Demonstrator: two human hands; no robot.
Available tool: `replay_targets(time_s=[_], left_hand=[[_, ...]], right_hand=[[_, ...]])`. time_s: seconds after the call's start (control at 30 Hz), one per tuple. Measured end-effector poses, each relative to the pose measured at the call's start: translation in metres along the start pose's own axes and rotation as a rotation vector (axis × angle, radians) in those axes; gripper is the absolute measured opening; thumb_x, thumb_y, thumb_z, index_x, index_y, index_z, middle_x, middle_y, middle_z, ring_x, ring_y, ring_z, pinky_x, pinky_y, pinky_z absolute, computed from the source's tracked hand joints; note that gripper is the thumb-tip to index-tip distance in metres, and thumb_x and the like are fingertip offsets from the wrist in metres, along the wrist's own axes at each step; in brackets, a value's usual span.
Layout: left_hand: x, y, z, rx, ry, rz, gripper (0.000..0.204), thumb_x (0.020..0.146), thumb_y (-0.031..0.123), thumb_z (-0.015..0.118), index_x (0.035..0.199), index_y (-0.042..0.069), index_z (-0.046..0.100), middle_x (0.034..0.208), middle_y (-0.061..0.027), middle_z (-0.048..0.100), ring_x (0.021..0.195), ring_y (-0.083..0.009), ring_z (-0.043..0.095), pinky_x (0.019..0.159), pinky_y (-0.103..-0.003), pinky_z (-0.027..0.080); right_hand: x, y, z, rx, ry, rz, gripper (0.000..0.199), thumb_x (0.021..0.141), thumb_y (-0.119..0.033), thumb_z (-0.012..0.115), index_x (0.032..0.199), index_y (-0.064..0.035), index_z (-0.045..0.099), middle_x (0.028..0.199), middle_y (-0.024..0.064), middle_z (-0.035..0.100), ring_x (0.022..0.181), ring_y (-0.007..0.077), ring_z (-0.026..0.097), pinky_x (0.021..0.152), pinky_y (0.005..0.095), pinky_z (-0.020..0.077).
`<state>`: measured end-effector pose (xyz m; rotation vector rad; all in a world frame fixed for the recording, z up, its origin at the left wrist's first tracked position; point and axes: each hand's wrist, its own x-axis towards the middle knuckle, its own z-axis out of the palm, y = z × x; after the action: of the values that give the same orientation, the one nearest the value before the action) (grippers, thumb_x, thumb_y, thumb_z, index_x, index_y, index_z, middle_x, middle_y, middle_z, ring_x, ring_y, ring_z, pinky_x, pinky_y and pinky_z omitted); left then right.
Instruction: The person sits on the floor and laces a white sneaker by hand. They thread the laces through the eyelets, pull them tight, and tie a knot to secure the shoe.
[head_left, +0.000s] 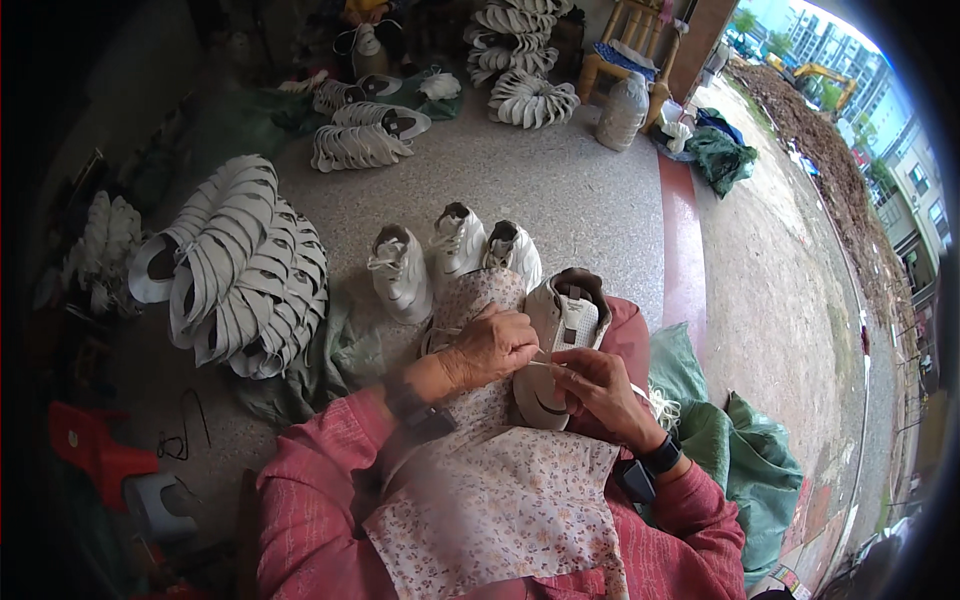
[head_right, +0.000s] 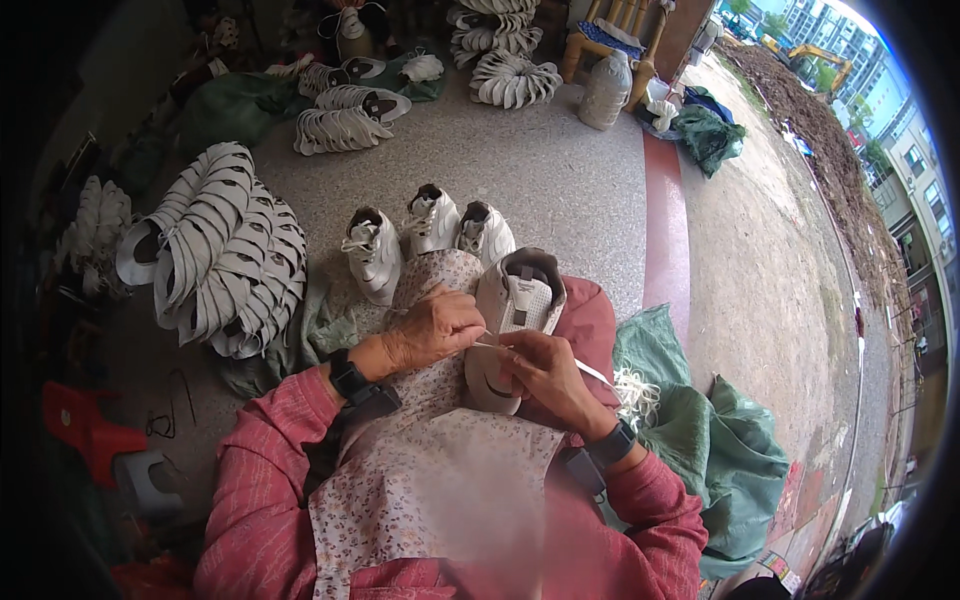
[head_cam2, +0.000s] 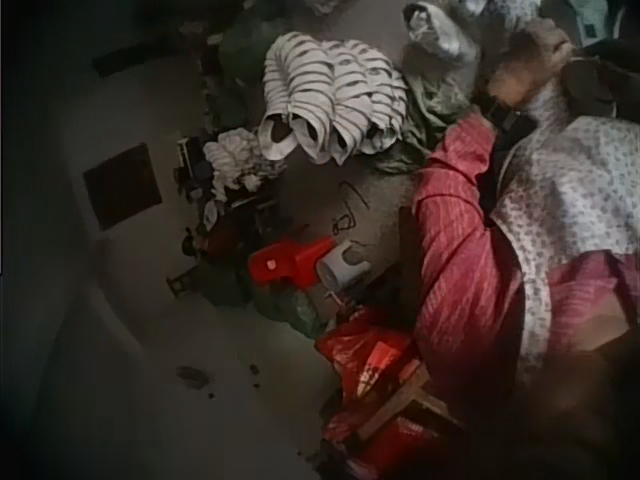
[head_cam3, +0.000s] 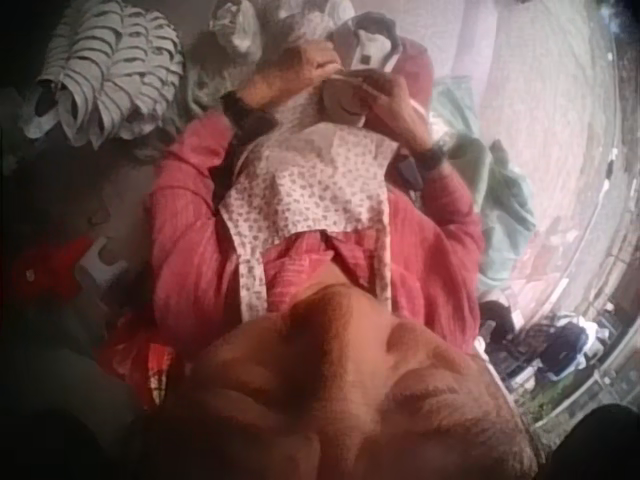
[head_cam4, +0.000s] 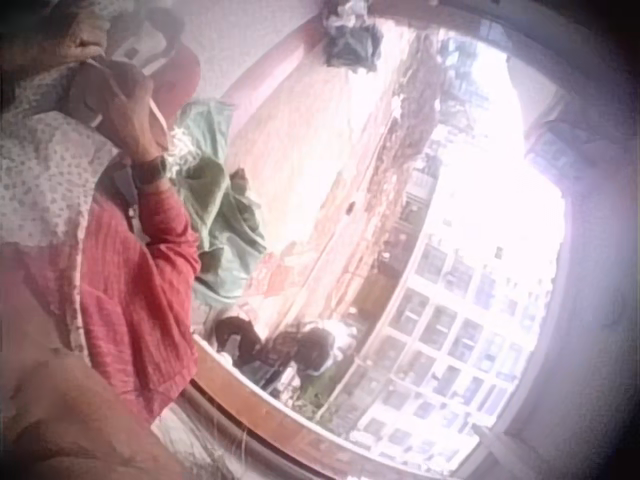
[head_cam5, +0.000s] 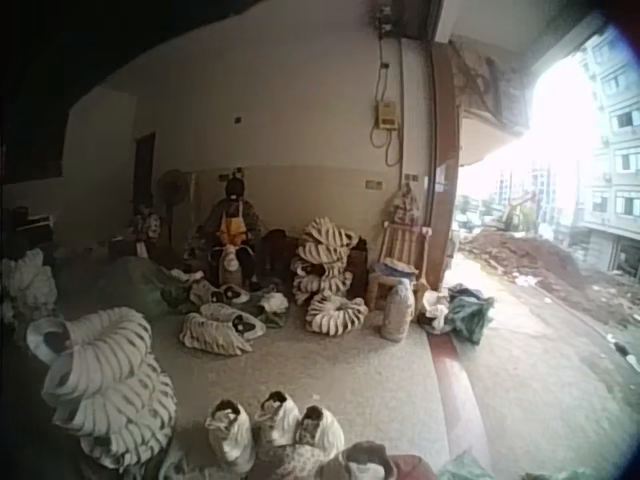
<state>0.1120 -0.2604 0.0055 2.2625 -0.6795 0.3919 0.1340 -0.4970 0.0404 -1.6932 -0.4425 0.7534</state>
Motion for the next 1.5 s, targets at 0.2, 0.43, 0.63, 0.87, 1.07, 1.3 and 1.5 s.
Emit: replay_targets(time_s=[0.2, 0.43, 0.63, 0.87, 1.07, 1.3, 1.5], left_hand=[[-0.004, -0.001, 0.003, -0.062, 0.04, -0.009, 0.007, 0.087, 0.012, 0.066, 0.084, 0.006, 0.065, 0.078, -0.008, 0.056, 0.078, -0.0281, 0.058, 0.08, -0.039, 0.045], [-0.006, 0.002, 0.009, -0.032, 0.086, 0.006, 0.008, 0.086, 0.011, 0.066, 0.083, 0.005, 0.063, 0.078, -0.0096, 0.055, 0.077, -0.03, 0.058, 0.076, -0.04, 0.047], [-0.006, 0.006, 0.017, 0.075, 0.058, -0.01, 0.007, 0.084, 0.011, 0.065, 0.08, 0.006, 0.062, 0.077, -0.0087, 0.055, 0.078, -0.0301, 0.059, 0.077, -0.04, 0.046], [0.017, 0.006, -0.006, 0.252, -0.023, 0.112, 0.02, 0.079, 0.014, 0.073, 0.094, 0.008, 0.061, 0.095, -0.0077, 0.057, 0.088, -0.0271, 0.062, 0.081, -0.042, 0.047], [0.042, 0.002, -0.02, 0.093, -0.177, 0.278, 0.032, 0.077, 0.015, 0.078, 0.101, 0.007, 0.058, 0.104, -0.0068, 0.055, 0.093, -0.0278, 0.064, 0.081, -0.041, 0.052], [0.052, -0.012, -0.008, -0.15, -0.349, 0.078, 0.025, 0.077, 0.011, 0.078, 0.084, 0.005, 0.055, 0.09, -0.0061, 0.054, 0.085, -0.0265, 0.063, 0.076, -0.036, 0.053], [0.049, -0.017, -0.009, -0.203, -0.324, 0.067, 0.023, 0.078, 0.01, 0.077, 0.079, 0.005, 0.055, 0.086, -0.0064, 0.053, 0.083, -0.0245, 0.062, 0.075, -0.036, 0.051]], right_hand=[[0.001, -0.001, 0.001, 0.049, 0.01, 0.01, 0.027, 0.101, -0.016, 0.061, 0.119, 0.0044, 0.063, 0.079, 0.0022, 0.066, 0.063, 0.0056, 0.06, 0.054, 0.0208, 0.0473], [-0.002, -0.008, 0.003, 0.083, 0.004, 0.025, 0.027, 0.1, -0.015, 0.062, 0.118, 0.0048, 0.063, 0.081, 0.0028, 0.066, 0.067, 0.0059, 0.06, 0.057, 0.0209, 0.0482], [-0.001, -0.003, 0.009, 0.142, 0.0, -0.004, 0.026, 0.099, -0.008, 0.06, 0.121, 0.0054, 0.06, 0.087, 0.0035, 0.066, 0.072, 0.0072, 0.061, 0.062, 0.0229, 0.0502], [-0.002, 0.003, 0.006, 0.007, -0.034, -0.057, 0.03, 0.096, -0.004, 0.061, 0.123, 0.0079, 0.059, 0.09, 0.0056, 0.067, 0.078, 0.01, 0.062, 0.067, 0.0262, 0.0524], [0.003, -0.012, -0.007, -0.516, 0.097, -0.228, 0.019, 0.091, -0.006, 0.067, 0.108, 0.0003, 0.069, 0.091, 0.0072, 0.068, 0.077, 0.0177, 0.066, 0.064, 0.0301, 0.0513], [0.037, 0.009, -0.019, -0.632, 0.135, -0.552, 0.009, 0.086, -0.009, 0.071, 0.095, -0.0064, 0.072, 0.09, 0.0083, 0.064, 0.077, 0.0285, 0.067, 0.065, 0.0363, 0.0526], [0.044, 0.007, -0.009, -0.95, 0.083, -0.534, 0.01, 0.082, -0.008, 0.069, 0.092, -0.0092, 0.069, 0.096, 0.0067, 0.063, 0.08, 0.0286, 0.068, 0.067, 0.0398, 0.0532]])
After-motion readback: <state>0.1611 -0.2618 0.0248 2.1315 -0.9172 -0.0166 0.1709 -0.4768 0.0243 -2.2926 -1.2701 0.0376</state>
